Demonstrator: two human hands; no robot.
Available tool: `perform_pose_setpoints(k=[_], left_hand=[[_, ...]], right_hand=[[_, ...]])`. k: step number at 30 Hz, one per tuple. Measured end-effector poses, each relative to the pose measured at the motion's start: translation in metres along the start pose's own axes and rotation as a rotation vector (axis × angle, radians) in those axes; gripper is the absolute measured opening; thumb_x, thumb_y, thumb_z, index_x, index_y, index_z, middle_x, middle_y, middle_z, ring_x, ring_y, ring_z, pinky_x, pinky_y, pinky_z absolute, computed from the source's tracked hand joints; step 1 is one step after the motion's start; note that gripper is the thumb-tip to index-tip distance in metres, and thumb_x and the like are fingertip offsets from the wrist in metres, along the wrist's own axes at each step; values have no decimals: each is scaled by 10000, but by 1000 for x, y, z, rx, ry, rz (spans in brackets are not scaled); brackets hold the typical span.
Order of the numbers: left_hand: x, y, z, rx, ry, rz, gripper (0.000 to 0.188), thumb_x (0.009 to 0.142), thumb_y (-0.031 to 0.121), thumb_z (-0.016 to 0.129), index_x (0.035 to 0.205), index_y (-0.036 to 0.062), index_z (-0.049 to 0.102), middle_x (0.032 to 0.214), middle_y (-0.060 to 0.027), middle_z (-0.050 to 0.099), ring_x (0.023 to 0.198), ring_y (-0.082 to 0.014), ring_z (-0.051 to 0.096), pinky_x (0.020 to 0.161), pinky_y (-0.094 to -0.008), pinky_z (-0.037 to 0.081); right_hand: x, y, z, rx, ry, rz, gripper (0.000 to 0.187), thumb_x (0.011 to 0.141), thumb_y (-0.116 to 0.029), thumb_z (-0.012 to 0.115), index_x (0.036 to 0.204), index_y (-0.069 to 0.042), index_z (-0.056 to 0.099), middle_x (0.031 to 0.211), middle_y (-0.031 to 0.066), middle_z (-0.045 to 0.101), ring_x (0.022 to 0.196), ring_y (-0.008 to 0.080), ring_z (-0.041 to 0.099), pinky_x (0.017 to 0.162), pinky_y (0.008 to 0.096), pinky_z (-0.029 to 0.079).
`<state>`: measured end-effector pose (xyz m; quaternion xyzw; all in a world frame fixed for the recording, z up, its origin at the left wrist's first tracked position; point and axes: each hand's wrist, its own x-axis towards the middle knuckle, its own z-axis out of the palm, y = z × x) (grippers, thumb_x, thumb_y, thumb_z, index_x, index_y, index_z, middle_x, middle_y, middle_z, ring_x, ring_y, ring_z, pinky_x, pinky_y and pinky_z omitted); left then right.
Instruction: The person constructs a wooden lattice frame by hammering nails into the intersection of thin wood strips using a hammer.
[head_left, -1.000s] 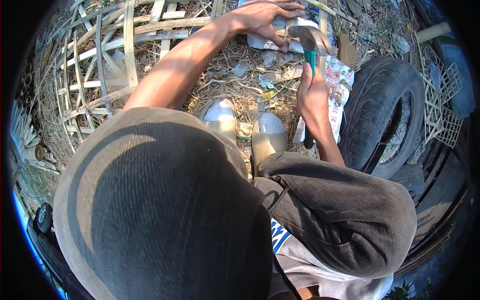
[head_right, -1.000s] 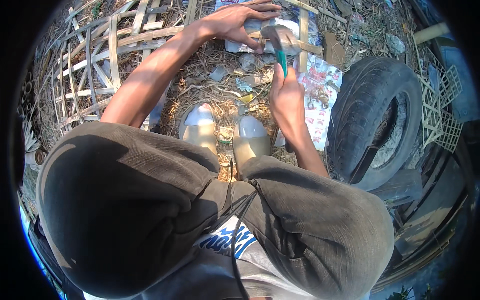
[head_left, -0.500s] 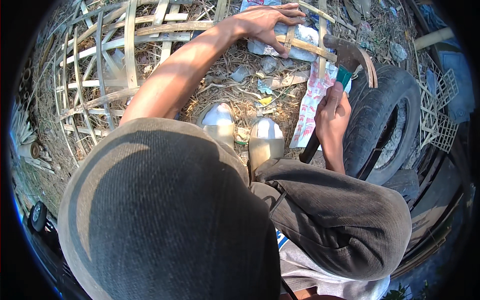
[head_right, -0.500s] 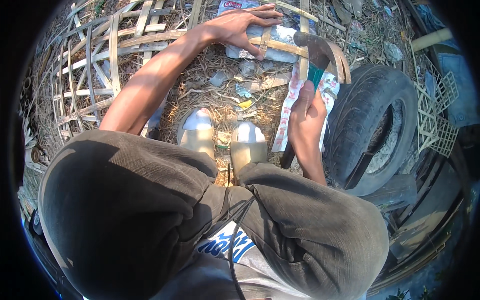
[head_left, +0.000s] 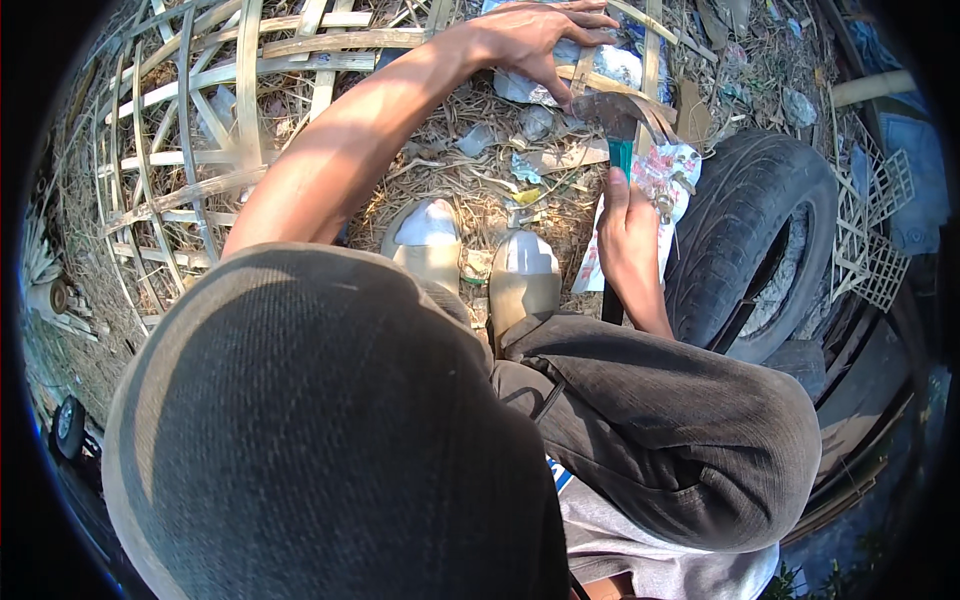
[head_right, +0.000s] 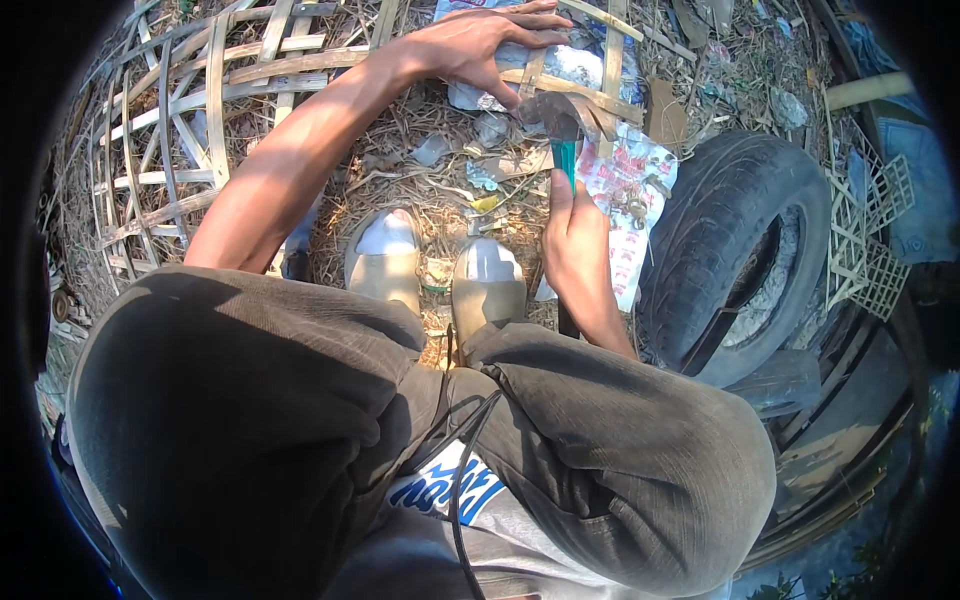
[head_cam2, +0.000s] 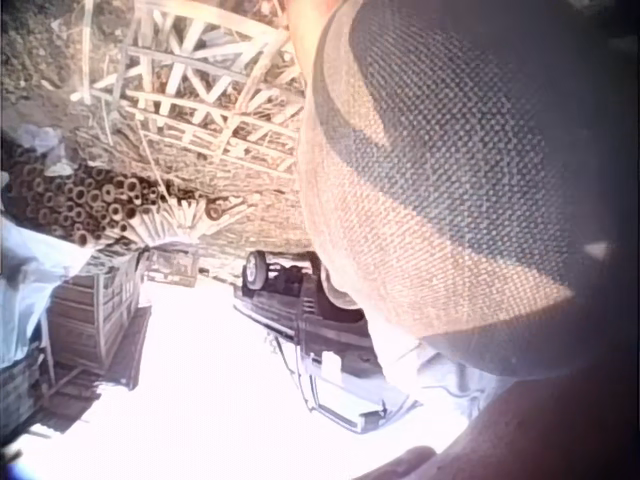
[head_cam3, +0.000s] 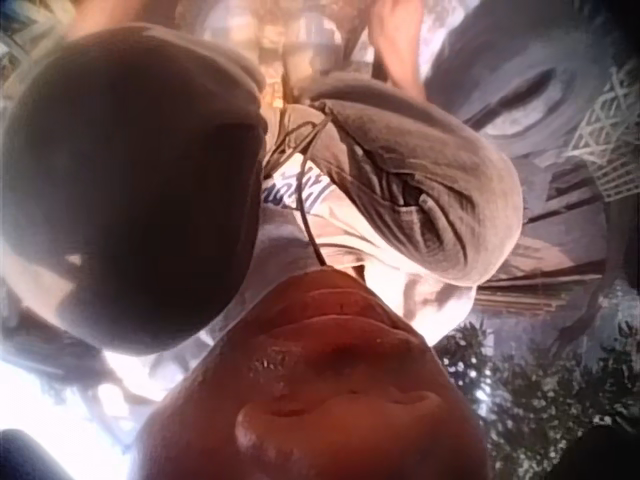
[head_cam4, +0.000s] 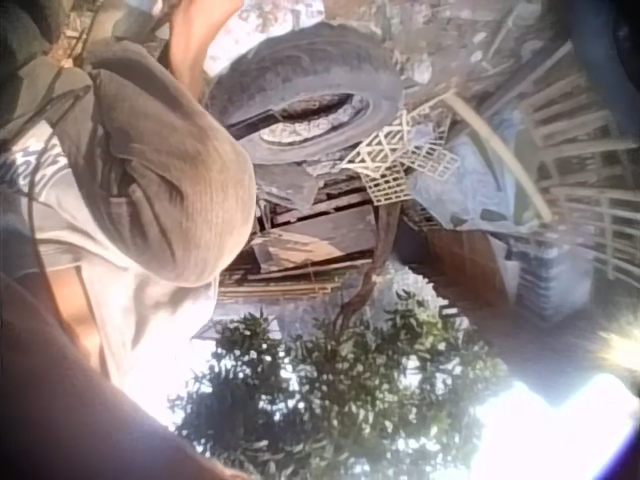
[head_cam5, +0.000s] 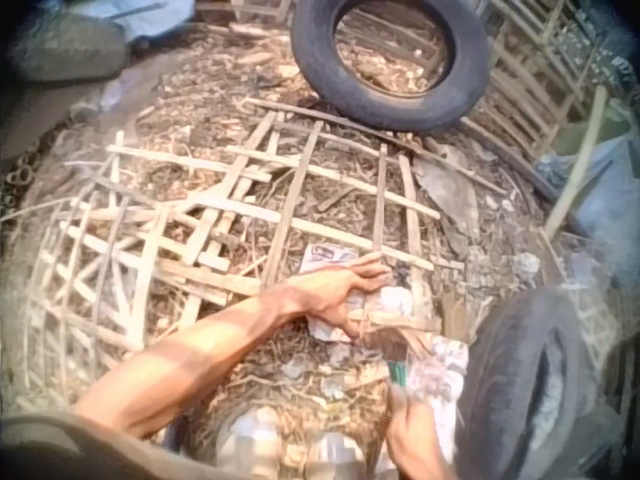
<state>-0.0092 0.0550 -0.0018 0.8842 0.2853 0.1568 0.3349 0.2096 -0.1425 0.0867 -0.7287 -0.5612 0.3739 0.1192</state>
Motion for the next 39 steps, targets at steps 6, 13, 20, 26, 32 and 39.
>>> perform_pose_setpoints(k=[6,13,20,26,32,39], left_hand=[[6,0,4,62,-52,-6,1187,665,592,896,1581,32,391,1692,-167,282,1596,-325,161,1290,-452,244],[3,-2,1,-22,12,66,1169,663,563,911,1576,33,408,1676,-173,321,1595,-328,166,1287,-460,239],[6,-7,9,-51,57,86,1110,628,493,950,1518,10,496,1675,-189,318,1593,-344,173,1282,-470,241],[15,3,14,-30,14,66,1144,656,560,915,1542,0,455,1678,-169,320,1597,-343,152,1285,-472,240],[10,4,-11,-15,-13,3,1152,661,549,916,1567,30,429,1693,-151,293,1599,-327,150,1288,-467,232],[6,2,-2,-16,0,1,1176,650,566,917,1568,25,418,1677,-168,323,1586,-343,198,1266,-472,281]], right_hand=[[19,-4,-4,35,-35,52,494,1130,-381,435,960,43,622,617,192,530,567,304,542,594,468,445],[21,-16,-4,-14,-34,20,498,1133,-373,419,1052,58,656,631,206,560,577,297,568,613,478,457],[20,-17,-2,10,-3,-11,468,1125,-338,444,897,39,602,633,236,573,591,395,595,597,503,445],[18,-1,-3,-31,8,26,472,1126,-342,437,964,57,630,642,264,574,583,433,588,586,506,443],[25,-14,-2,16,50,-10,485,1131,-359,421,920,45,587,600,234,527,525,365,519,559,506,409],[22,-17,0,1,68,35,491,1125,-372,429,976,57,616,683,270,595,614,416,596,601,518,435]])
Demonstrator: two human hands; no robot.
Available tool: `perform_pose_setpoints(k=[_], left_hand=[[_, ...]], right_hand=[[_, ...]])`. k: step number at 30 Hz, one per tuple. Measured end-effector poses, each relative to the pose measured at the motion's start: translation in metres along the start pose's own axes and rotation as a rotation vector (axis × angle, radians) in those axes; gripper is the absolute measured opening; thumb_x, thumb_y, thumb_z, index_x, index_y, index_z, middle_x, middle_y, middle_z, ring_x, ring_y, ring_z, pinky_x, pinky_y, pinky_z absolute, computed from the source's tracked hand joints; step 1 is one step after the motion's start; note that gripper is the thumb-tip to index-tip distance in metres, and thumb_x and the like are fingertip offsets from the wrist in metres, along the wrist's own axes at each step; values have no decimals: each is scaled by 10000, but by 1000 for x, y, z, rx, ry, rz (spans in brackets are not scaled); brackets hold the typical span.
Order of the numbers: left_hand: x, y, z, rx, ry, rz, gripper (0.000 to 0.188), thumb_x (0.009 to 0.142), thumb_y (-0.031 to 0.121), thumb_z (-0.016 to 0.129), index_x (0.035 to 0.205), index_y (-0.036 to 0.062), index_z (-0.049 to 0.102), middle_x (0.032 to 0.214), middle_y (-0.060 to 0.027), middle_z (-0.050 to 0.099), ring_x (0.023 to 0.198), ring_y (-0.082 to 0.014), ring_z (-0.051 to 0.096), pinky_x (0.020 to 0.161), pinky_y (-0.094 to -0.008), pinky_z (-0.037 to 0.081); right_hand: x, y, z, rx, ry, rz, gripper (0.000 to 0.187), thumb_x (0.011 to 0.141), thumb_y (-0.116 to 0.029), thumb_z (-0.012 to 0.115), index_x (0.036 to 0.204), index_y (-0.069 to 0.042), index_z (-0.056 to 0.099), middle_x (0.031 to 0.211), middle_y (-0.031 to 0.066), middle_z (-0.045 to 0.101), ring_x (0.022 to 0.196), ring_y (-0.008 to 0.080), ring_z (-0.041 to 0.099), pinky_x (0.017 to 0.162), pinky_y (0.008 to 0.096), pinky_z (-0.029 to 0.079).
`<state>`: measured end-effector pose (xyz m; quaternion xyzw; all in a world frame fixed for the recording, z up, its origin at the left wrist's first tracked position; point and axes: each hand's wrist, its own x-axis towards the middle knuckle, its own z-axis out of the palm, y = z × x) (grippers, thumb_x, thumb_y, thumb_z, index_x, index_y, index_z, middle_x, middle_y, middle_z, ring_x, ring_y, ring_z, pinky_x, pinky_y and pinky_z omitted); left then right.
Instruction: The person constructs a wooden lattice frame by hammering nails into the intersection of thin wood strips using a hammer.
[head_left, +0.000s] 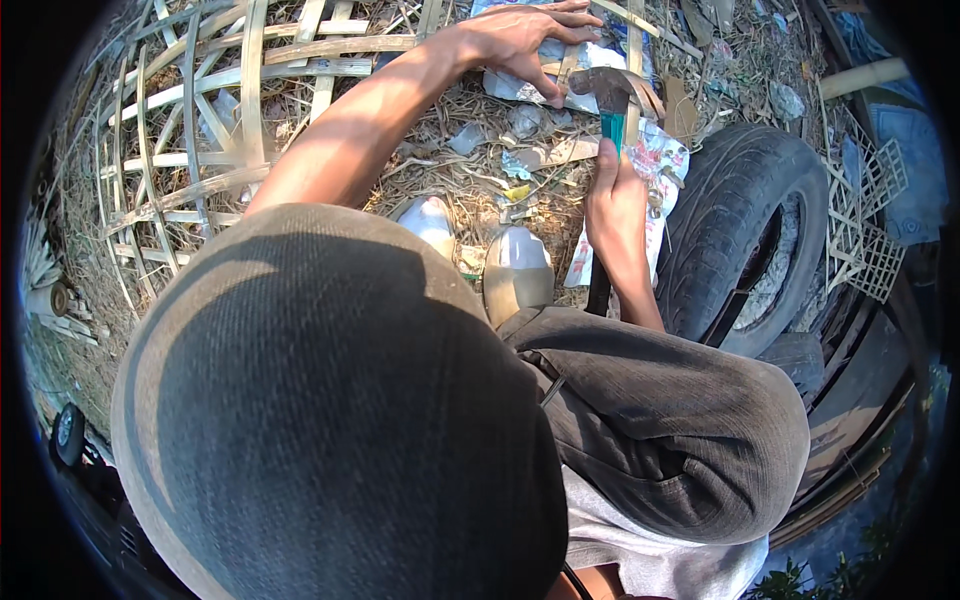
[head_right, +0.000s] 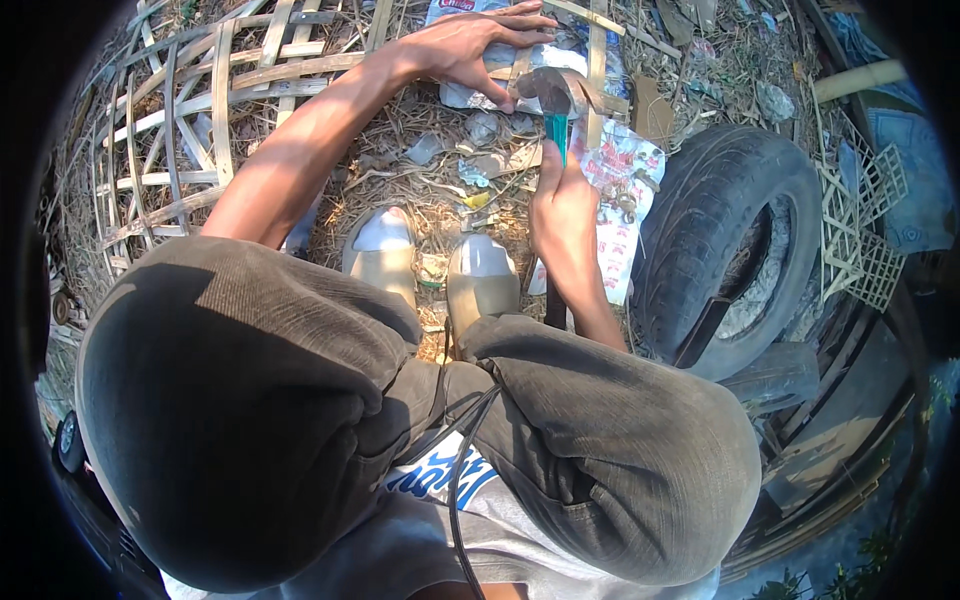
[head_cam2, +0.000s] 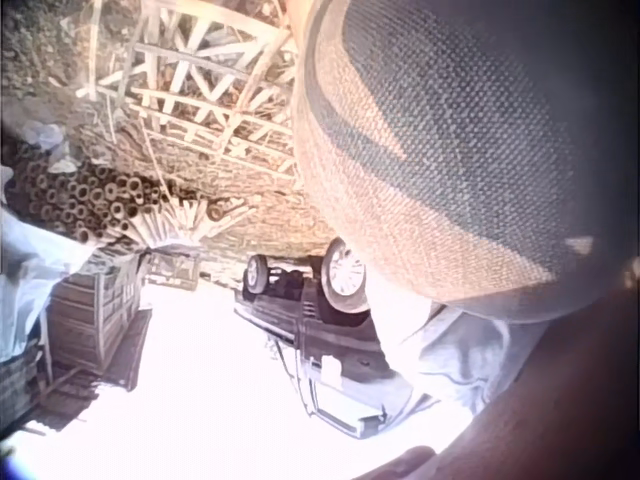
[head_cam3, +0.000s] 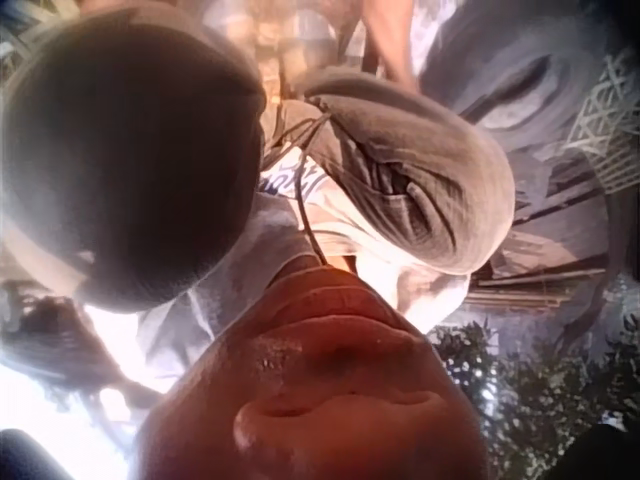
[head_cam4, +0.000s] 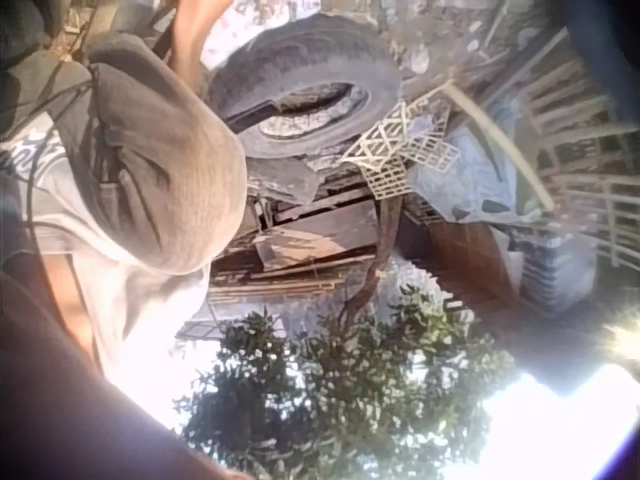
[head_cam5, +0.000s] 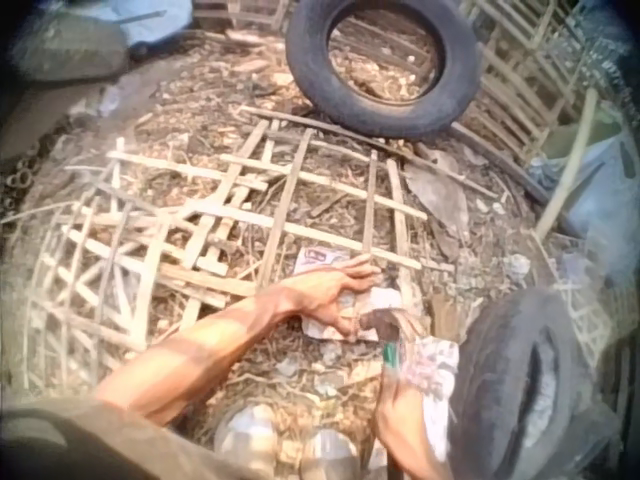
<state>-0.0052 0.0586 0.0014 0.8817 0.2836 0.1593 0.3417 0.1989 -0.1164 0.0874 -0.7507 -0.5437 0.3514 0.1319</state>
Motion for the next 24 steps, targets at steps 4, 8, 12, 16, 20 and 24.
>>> perform_pose_setpoints(k=[4,8,12,16,20,24], left_hand=[[-13,-17,15,-2,36,42,1090,667,523,925,1526,14,486,1677,-164,326,1584,-360,196,1273,-477,261],[-6,-6,6,-60,0,-27,1160,668,589,907,1566,31,430,1692,-145,299,1597,-329,160,1283,-474,237],[1,8,-4,-73,-17,-44,1161,670,574,902,1566,16,418,1689,-160,300,1591,-339,177,1275,-461,268],[3,3,9,-61,13,49,1165,660,546,914,1575,33,409,1686,-166,304,1592,-351,169,1278,-475,255],[-8,-4,-1,-30,16,6,1164,664,538,922,1581,42,405,1688,-167,300,1596,-333,166,1277,-466,255],[8,-4,-6,-39,-18,-90,1166,646,563,924,1566,39,433,1688,-167,298,1595,-330,172,1275,-465,266]], right_hand=[[23,-32,-6,-26,-47,97,521,1122,-348,437,935,102,624,673,248,599,616,367,605,617,495,454],[-28,-6,-36,88,44,-36,458,1129,-327,419,1025,68,627,756,182,671,664,242,621,671,443,484],[0,-4,-19,-85,-33,-37,458,1124,-330,446,1000,80,608,737,275,628,674,377,637,657,500,468],[15,-13,-15,69,24,27,546,1129,-382,429,882,81,580,628,254,574,552,376,558,566,504,432],[-17,-2,-24,15,80,-95,531,1123,-380,449,1025,99,657,661,261,607,597,341,618,603,501,460],[10,-3,0,-50,-69,-2,459,1123,-325,451,1014,76,646,694,283,592,625,374,622,617,522,444]])
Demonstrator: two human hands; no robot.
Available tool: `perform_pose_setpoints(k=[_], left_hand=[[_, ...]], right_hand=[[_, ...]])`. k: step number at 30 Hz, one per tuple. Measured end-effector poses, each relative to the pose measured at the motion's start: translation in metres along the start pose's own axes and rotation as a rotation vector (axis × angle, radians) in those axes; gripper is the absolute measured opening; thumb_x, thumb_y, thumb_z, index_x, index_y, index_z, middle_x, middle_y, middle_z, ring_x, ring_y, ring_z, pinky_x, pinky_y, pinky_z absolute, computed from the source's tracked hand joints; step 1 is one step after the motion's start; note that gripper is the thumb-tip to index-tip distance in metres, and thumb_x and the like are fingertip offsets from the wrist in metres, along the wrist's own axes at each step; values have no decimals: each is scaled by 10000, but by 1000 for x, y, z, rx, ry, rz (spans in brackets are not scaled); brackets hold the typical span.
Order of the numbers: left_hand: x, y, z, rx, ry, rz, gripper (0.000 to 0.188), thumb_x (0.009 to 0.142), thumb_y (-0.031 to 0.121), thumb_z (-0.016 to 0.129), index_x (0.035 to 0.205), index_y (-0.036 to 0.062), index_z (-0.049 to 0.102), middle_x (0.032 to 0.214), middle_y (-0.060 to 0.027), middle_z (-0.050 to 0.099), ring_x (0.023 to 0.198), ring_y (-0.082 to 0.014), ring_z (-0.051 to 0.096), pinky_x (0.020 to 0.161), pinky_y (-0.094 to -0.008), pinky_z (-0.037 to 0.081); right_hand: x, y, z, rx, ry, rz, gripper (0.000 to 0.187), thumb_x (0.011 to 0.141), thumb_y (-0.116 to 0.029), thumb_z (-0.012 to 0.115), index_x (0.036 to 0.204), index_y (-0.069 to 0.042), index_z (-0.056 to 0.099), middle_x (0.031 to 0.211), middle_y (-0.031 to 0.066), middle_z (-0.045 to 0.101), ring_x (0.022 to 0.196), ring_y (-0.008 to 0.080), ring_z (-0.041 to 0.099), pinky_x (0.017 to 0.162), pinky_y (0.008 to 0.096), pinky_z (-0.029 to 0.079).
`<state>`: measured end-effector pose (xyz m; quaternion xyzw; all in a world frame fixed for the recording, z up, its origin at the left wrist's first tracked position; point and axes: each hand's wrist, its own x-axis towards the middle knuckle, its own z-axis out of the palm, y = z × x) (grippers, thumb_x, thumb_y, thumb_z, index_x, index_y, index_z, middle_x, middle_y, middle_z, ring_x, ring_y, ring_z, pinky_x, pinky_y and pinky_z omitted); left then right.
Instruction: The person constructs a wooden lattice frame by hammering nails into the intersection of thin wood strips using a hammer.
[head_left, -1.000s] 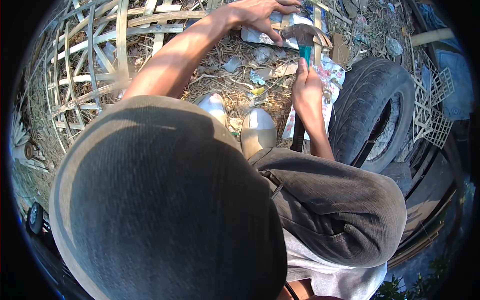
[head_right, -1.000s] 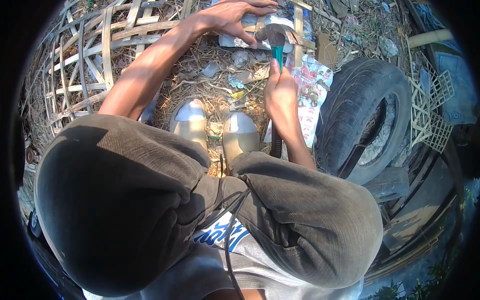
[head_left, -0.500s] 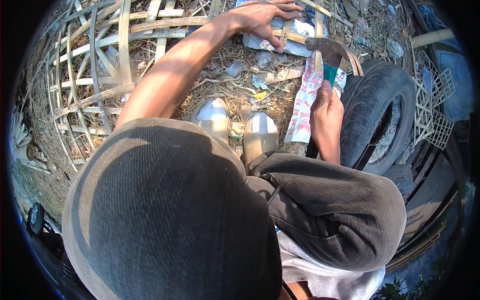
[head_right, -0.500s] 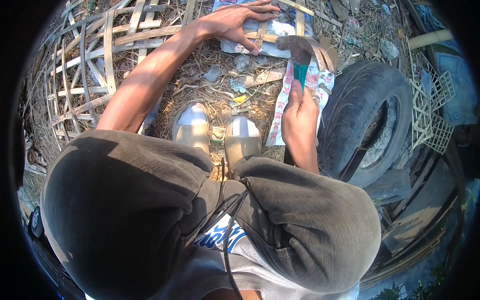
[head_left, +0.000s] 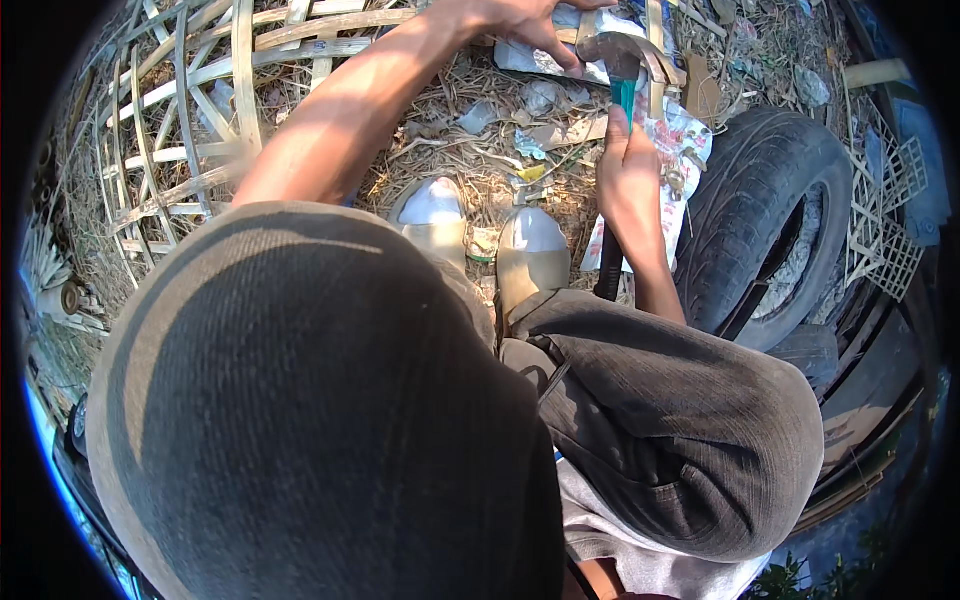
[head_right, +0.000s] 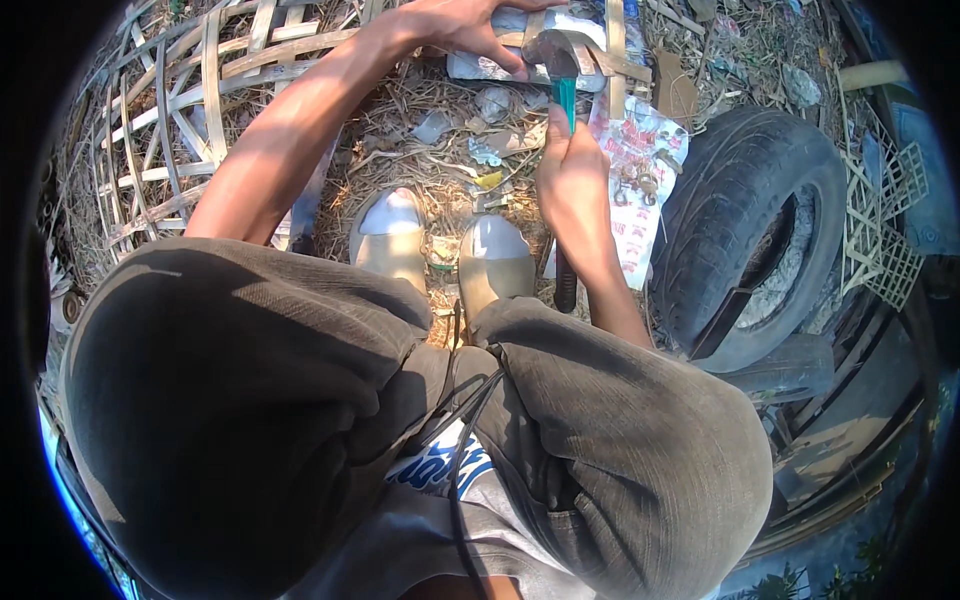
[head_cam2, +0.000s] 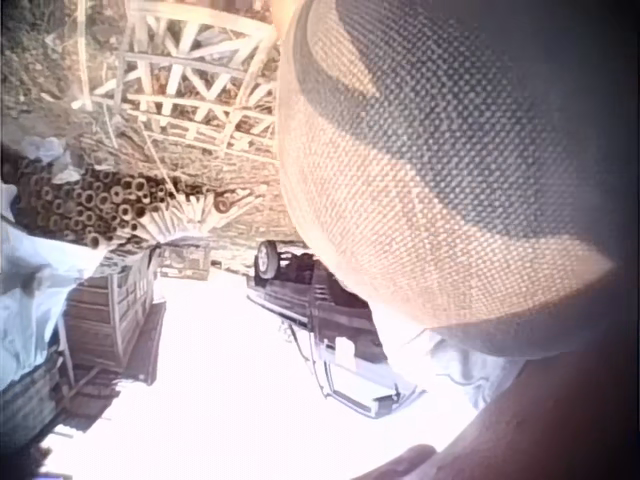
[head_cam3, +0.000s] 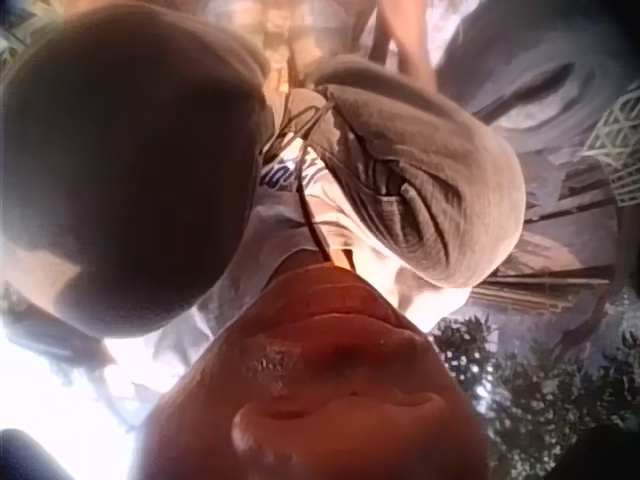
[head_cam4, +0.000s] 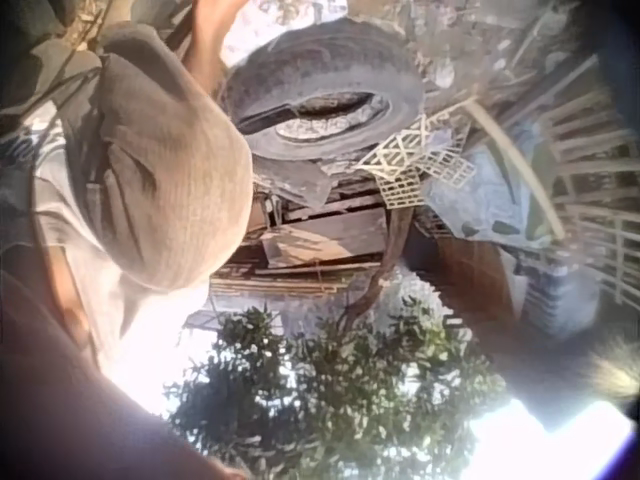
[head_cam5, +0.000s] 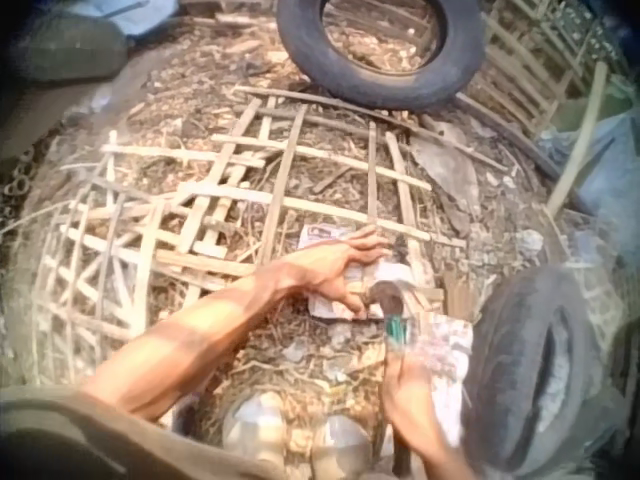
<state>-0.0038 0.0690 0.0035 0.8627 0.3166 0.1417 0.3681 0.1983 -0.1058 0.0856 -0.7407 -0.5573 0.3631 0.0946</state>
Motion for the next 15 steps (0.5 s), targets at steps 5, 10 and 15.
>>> perform_pose_setpoints(k=[5,10,15], left_hand=[[-10,0,7,28,40,57,1167,653,561,919,1566,28,427,1691,-154,297,1596,-313,174,1280,-460,258],[-6,-16,11,-7,29,93,1158,673,541,918,1581,38,406,1700,-140,282,1602,-321,138,1290,-468,225],[4,7,6,-18,-36,60,1133,712,545,895,1587,32,390,1720,-123,233,1607,-324,111,1291,-486,214]], right_hand=[[-31,11,-3,119,20,92,461,1116,-327,470,899,59,596,691,298,602,629,439,597,615,532,441],[-3,-13,4,17,30,0,475,1120,-354,453,937,56,610,714,298,606,663,441,636,620,519,450],[-10,18,-5,63,32,9,502,1125,-378,430,956,56,617,698,281,580,630,421,588,615,505,438]])
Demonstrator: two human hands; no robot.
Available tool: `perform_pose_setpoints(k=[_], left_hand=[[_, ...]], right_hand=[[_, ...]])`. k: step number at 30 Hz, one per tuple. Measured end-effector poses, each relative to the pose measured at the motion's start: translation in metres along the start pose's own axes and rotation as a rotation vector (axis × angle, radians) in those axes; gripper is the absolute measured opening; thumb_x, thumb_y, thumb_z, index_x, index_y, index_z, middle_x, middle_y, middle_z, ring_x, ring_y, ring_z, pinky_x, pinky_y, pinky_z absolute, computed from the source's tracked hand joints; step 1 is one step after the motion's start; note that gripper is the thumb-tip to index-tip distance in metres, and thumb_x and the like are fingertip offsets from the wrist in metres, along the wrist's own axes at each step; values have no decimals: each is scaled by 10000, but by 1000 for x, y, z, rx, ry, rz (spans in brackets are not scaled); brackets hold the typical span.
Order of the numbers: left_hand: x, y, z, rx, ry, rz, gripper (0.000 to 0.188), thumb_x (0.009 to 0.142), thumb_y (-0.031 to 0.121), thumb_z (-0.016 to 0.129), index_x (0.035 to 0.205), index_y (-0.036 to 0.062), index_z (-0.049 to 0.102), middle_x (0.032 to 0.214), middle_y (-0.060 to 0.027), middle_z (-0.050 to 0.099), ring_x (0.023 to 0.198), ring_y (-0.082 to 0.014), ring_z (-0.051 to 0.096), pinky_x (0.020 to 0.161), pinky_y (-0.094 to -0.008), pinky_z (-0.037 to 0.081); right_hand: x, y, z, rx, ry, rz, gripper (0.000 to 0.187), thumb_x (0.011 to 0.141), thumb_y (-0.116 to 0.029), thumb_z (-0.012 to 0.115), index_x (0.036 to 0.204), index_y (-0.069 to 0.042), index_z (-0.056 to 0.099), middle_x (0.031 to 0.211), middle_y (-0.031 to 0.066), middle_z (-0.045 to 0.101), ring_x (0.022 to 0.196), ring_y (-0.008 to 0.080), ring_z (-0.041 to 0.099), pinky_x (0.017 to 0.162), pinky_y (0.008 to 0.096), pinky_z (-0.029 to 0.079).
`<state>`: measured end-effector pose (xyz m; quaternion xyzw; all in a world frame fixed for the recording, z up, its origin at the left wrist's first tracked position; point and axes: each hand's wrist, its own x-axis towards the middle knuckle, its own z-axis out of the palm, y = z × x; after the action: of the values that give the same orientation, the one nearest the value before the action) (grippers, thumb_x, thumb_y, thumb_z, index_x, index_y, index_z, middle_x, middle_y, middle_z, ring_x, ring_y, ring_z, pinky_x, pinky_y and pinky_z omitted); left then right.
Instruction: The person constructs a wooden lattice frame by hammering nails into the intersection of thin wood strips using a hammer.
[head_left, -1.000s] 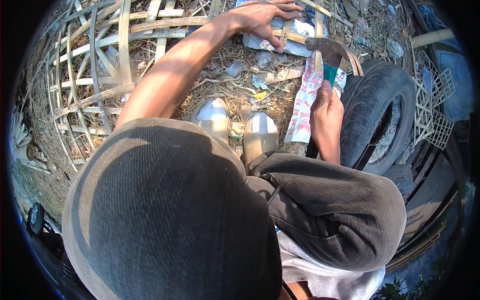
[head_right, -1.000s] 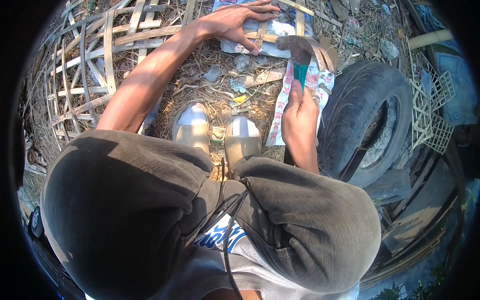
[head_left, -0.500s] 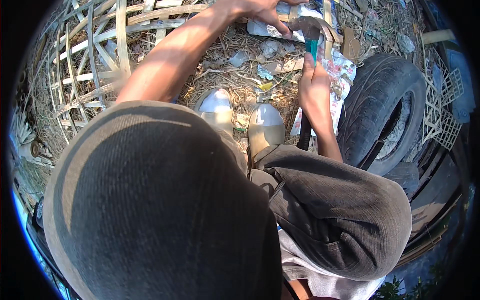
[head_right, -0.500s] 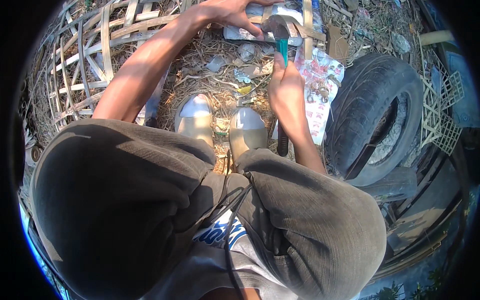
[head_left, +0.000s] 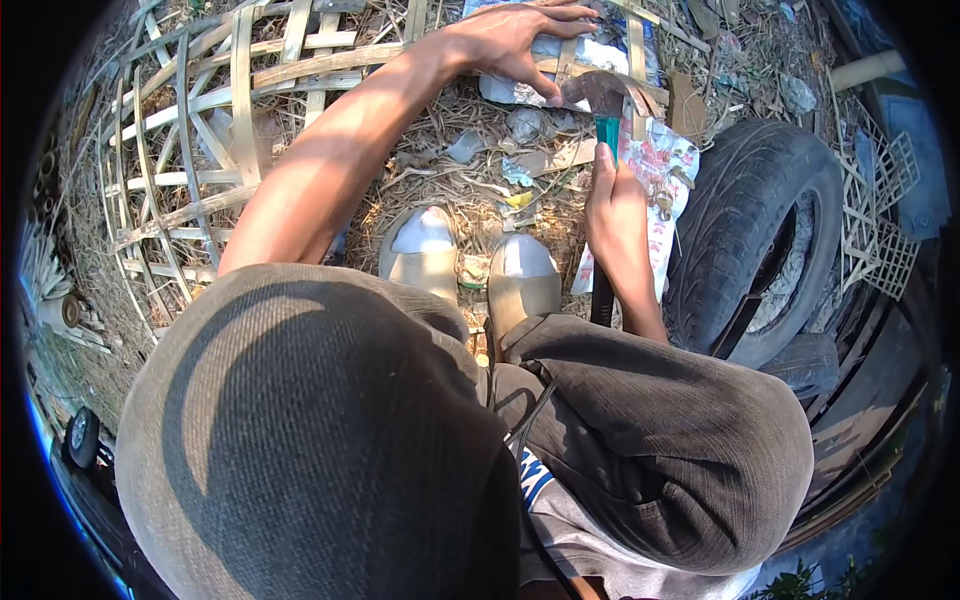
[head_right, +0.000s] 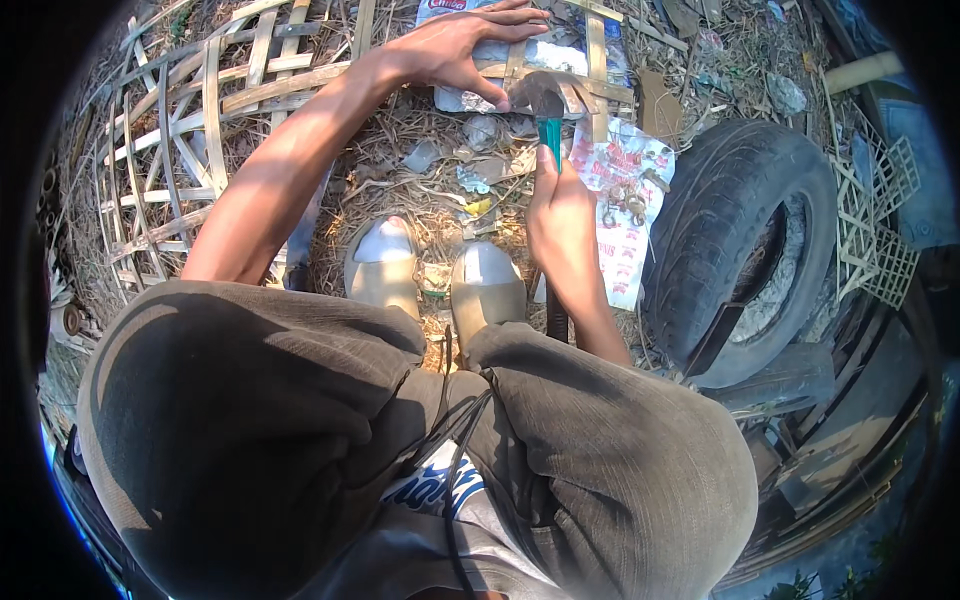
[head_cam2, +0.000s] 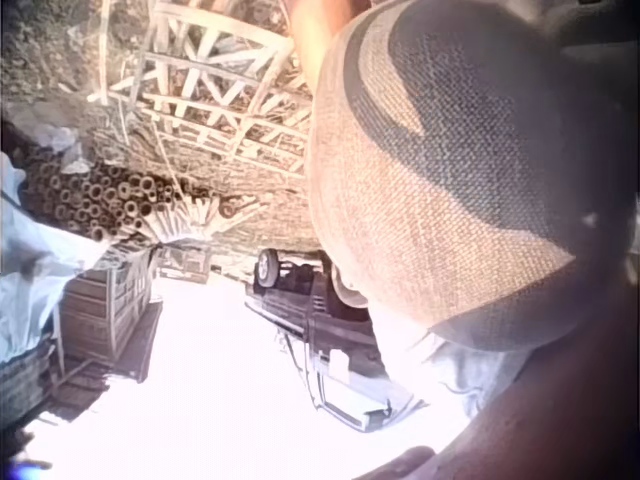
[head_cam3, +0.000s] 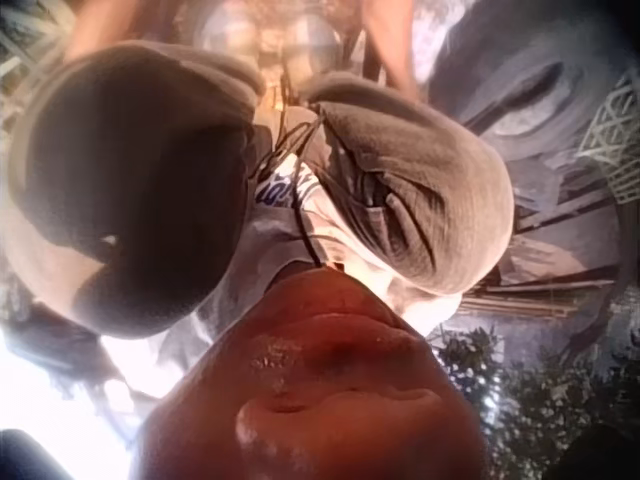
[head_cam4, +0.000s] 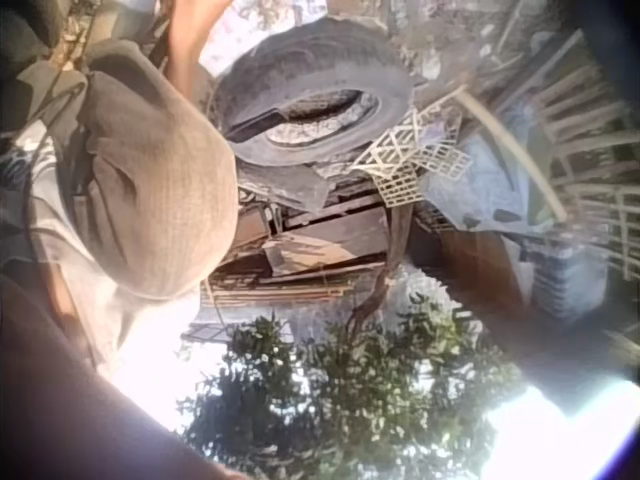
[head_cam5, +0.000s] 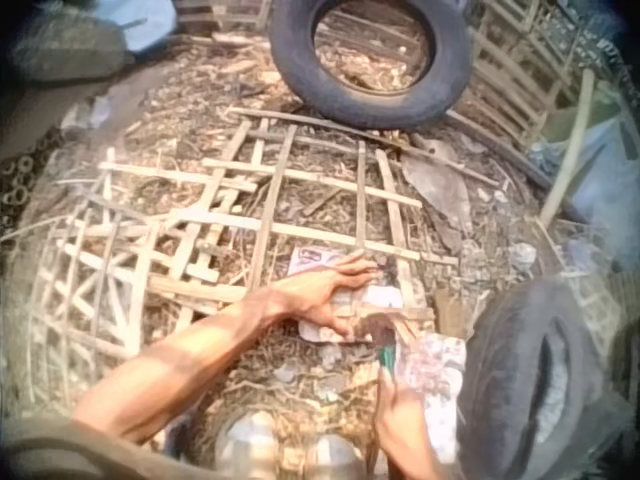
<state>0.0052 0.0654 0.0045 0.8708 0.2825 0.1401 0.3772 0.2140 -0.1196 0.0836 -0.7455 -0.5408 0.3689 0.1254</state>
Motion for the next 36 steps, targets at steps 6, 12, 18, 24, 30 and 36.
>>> perform_pose_setpoints(k=[6,12,18,24,30,36], left_hand=[[-17,-20,3,31,37,25,1203,665,559,910,1598,30,364,1723,-133,217,1609,-317,99,1298,-476,200],[-10,-3,13,170,82,-48,1207,627,554,907,1632,220,328,1723,7,235,1599,-238,164,1298,-488,261],[-13,-13,1,7,-16,10,1315,565,515,970,1611,38,332,1727,-144,192,1608,-313,102,1304,-469,192],[-3,-5,-1,39,-44,-33,1353,546,481,982,1617,18,297,1724,-150,198,1605,-318,119,1303,-467,196],[-10,-19,1,32,-8,59,1349,551,487,981,1618,20,299,1724,-151,198,1602,-328,123,1307,-461,173],[-10,-21,8,23,-22,53,1374,540,488,987,1621,14,284,1718,-168,210,1606,-325,108,1308,-458,168]], right_hand=[[-7,-13,-6,23,-30,37,584,1130,-441,396,973,72,627,666,223,568,615,337,578,634,491,452],[-18,16,-8,93,35,100,626,1126,-505,371,955,48,608,690,150,571,672,218,526,672,406,464],[-35,-20,-8,406,207,-196,527,1135,-468,387,890,-25,529,665,-5,457,553,88,424,497,312,324],[19,-19,-7,93,250,-160,577,1133,-456,374,921,42,574,638,190,553,555,302,483,561,433,427],[-6,-10,-5,397,384,-391,587,1127,-492,360,867,5,529,569,58,479,463,169,482,454,351,364],[-1,-27,14,70,189,-154,607,1140,-468,359,810,10,535,611,59,460,574,158,450,550,373,377]])
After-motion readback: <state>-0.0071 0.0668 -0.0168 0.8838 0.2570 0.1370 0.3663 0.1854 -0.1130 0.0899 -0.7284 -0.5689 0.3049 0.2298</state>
